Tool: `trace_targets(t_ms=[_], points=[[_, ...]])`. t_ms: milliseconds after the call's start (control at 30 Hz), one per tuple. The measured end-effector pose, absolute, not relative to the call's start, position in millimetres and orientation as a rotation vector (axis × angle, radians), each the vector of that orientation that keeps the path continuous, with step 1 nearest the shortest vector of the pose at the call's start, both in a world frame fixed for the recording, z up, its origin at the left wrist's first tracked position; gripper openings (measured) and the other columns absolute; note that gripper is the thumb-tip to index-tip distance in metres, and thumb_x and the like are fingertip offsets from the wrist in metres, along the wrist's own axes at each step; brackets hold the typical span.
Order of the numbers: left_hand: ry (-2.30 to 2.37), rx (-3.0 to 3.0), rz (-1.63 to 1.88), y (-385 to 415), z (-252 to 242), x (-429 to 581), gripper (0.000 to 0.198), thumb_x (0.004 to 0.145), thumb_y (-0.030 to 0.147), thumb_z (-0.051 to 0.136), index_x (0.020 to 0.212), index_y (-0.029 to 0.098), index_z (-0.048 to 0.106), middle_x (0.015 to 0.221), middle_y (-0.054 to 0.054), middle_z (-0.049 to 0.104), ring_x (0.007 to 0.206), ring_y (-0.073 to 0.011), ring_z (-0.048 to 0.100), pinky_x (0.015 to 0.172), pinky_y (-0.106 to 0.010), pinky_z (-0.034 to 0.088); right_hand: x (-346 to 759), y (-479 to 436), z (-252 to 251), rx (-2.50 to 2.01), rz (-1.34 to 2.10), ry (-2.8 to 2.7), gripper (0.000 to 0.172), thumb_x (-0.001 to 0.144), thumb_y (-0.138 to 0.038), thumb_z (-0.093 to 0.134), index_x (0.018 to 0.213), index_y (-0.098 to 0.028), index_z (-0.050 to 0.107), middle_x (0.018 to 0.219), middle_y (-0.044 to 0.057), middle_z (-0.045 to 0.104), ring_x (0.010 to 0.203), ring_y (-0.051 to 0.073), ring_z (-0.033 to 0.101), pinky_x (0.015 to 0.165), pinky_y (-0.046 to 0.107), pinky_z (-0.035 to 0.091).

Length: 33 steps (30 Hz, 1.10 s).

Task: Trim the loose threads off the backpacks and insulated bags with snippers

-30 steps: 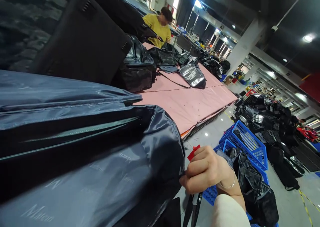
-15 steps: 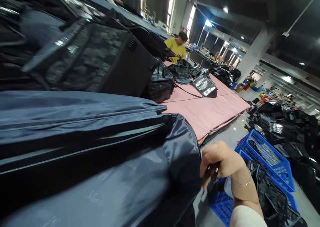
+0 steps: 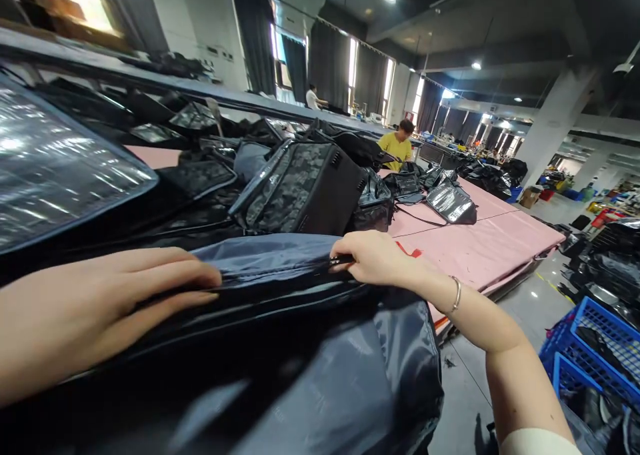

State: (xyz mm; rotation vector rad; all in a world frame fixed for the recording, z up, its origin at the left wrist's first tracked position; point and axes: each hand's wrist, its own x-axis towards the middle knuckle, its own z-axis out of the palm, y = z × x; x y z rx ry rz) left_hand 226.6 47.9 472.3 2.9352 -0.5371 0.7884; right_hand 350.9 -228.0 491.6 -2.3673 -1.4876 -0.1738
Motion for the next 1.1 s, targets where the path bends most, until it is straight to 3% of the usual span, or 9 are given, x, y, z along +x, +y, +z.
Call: trace_targets(t_ms=[100,167,267,367,467,667,800,933,1100], points=[[-0.281,2.837,0.418,41.6,483.4,241.1,0.038,0.089,0.043,0.034,0.08,0.022,0.065,0.074,0.007,0.067,0.068,-0.0111,0.06,0.064,-0.019,0.042,370.3,-214.6,498.0,-2.347,0.192,-1.33,0.003,0.08,-0.013,0.065,0.078,-0.012,0.067,0.076,0.0,0.064,0.074,0.012,0.058,0.066,0.019,0.038],[-0.127,2.729,0.173,45.0,484.1,250.8,0.038,0.087,0.042,0.034,0.075,0.019,0.062,0.067,0.006,0.062,0.066,-0.0117,0.055,0.066,-0.019,0.039,379.4,-209.9,501.7,-2.294,0.405,-1.252,0.008,0.079,-0.018,0.066,0.076,-0.01,0.066,0.07,-0.002,0.061,0.069,0.011,0.054,0.064,0.019,0.036],[-0.043,2.558,-0.14,54.3,480.0,264.3,0.043,0.075,0.056,0.042,0.068,0.017,0.057,0.063,0.004,0.054,0.065,-0.0125,0.047,0.063,-0.019,0.036,386.5,-207.9,502.0,-2.209,0.628,-1.14,0.017,0.078,-0.025,0.066,0.072,-0.009,0.063,0.061,-0.004,0.052,0.06,0.009,0.046,0.059,0.02,0.032],[-0.036,2.458,-0.226,59.6,477.1,269.3,0.049,0.065,0.066,0.048,0.064,0.017,0.053,0.062,0.003,0.048,0.061,-0.0124,0.041,0.057,-0.02,0.033,387.4,-209.3,498.5,-2.142,0.696,-1.106,0.021,0.078,-0.028,0.065,0.069,-0.01,0.059,0.059,-0.005,0.047,0.058,0.008,0.042,0.056,0.02,0.03],[-0.058,2.454,-0.182,57.0,480.0,263.0,0.05,0.066,0.067,0.048,0.064,0.017,0.055,0.063,0.003,0.05,0.063,-0.0135,0.043,0.061,-0.021,0.035,384.0,-211.6,497.5,-2.149,0.648,-1.148,0.018,0.08,-0.026,0.065,0.072,-0.01,0.061,0.063,-0.004,0.051,0.063,0.009,0.046,0.059,0.02,0.031],[-0.049,2.497,-0.011,39.3,489.9,244.7,0.053,0.068,0.067,0.05,0.085,0.019,0.068,0.089,-0.002,0.069,0.088,-0.023,0.059,0.082,-0.028,0.04,359.0,-210.2,504.7,-2.42,0.036,-1.311,0.02,0.084,-0.033,0.068,0.087,-0.013,0.065,0.077,-0.001,0.062,0.071,0.013,0.055,0.062,0.022,0.034],[-0.019,2.564,-0.026,32.2,490.8,244.2,0.052,0.072,0.064,0.045,0.082,0.018,0.067,0.083,-0.003,0.068,0.083,-0.0235,0.059,0.077,-0.03,0.041,339.6,-198.8,507.6,-2.437,-0.516,-1.677,0.032,0.096,-0.04,0.051,0.113,-0.014,0.058,0.095,0.006,0.064,0.084,0.017,0.057,0.067,0.027,0.036],[-0.058,2.575,-0.04,31.2,489.6,245.8,0.048,0.075,0.059,0.04,0.075,0.017,0.063,0.073,-0.001,0.062,0.073,-0.0202,0.053,0.069,-0.028,0.039,335.0,-186.6,504.9,-2.322,-0.964,-2.058,0.028,0.099,-0.038,0.045,0.104,-0.014,0.06,0.088,0.006,0.061,0.081,0.019,0.054,0.064,0.031,0.032],[-0.075,2.537,-0.01,31.8,487.0,245.1,0.047,0.075,0.06,0.042,0.072,0.017,0.062,0.072,0.0,0.061,0.073,-0.0189,0.052,0.069,-0.026,0.039,332.6,-186.5,502.2,-2.252,-1.18,-2.11,0.022,0.101,-0.025,0.041,0.096,-0.013,0.059,0.079,0.004,0.057,0.073,0.017,0.05,0.057,0.031,0.027]])
